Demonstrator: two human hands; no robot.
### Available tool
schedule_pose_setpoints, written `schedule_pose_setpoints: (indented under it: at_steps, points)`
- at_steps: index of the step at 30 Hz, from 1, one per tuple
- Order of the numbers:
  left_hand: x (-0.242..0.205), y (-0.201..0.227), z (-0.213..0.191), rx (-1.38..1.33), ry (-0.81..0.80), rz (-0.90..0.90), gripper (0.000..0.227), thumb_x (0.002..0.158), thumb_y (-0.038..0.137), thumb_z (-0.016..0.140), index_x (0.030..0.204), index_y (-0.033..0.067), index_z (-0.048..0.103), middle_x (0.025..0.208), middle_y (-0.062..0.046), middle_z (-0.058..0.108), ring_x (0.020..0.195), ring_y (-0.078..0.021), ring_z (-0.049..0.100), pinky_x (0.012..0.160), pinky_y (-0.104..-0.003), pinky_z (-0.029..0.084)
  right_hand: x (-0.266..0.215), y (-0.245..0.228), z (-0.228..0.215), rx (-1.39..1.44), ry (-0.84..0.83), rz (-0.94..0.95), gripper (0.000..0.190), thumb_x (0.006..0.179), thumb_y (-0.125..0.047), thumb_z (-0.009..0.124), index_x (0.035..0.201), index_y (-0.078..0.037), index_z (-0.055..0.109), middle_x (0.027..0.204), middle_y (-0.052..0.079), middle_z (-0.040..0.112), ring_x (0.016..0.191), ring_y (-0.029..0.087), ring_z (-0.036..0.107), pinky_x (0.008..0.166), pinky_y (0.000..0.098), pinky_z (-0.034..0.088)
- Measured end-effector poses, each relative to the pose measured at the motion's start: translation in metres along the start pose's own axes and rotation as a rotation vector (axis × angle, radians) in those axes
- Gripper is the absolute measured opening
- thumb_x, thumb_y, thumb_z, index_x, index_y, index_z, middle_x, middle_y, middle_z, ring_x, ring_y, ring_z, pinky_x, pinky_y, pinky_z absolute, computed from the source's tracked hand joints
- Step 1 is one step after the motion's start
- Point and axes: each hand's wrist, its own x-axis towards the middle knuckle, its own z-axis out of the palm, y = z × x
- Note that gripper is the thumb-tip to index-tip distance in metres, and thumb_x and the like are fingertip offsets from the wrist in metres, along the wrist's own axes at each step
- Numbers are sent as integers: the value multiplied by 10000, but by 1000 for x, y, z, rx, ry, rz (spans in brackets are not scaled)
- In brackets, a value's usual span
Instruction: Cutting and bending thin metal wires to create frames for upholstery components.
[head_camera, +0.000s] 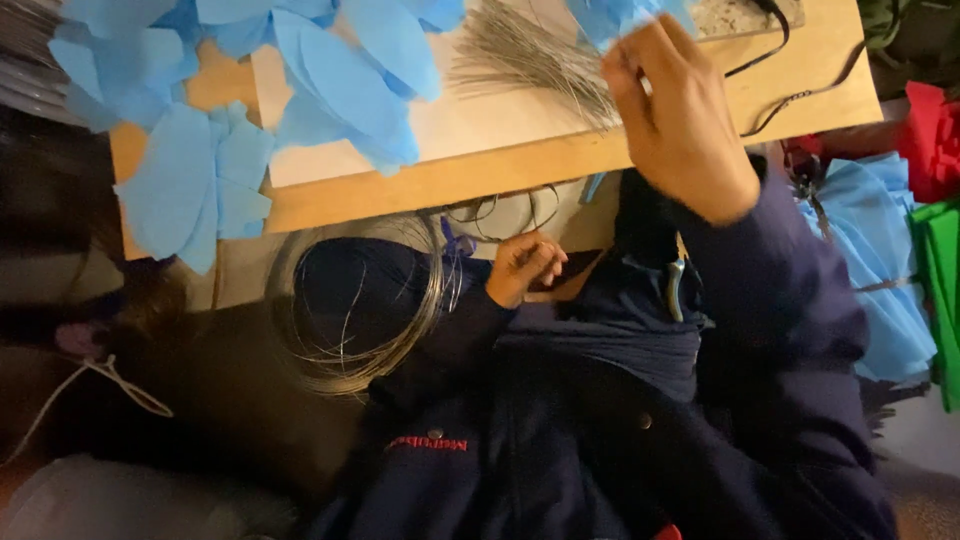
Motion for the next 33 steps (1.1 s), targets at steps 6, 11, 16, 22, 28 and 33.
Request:
schedule_pose_setpoints:
  at_steps: [6,11,16,22,28,33]
  points:
    - [8,7,6,-15,-2,21,240,880,229,532,821,3,587,664,-50,546,529,-93,467,511,-173,386,-36,13,4,69,-32,273,79,832,84,575,910,69,569,840,112,522,561,157,418,514,253,356]
    - [8,5,8,57,-21,44,256,889,241,527,855,-9,570,679,-45,542,567,-94,474,549,-193,415,-28,20,23,66,44,104,78,791,119,605,848,66,596,858,121,576,619,193,480,547,270,414]
    - [10,-19,-4,100,138,174,300,880,255,558,763,-17,602,549,-101,574,439,-96,529,404,-189,433,-44,-11,25,323,-198,259,74,804,-27,569,861,5,605,720,203,589,570,371,556,540,409,428]
    - [12,-28,-1,128,51,167,261,886,158,523,746,-47,602,535,-104,558,408,-111,506,385,-212,439,-72,13,33,474,-404,262,48,833,-67,576,854,-58,619,787,141,612,723,365,582,634,398,457]
    - [2,-18,0,62,-80,82,182,865,53,515,737,-42,602,535,-102,553,392,-83,472,364,-191,383,-81,33,37,847,-687,344,74,818,-135,597,841,-92,652,752,45,673,736,103,569,674,322,479]
    - [3,-14,5,38,-166,81,197,858,51,525,712,-49,610,502,-105,541,361,-90,463,351,-188,370,-95,40,50,1085,-693,348,84,812,-76,601,861,-11,620,746,81,659,701,135,624,641,298,501]
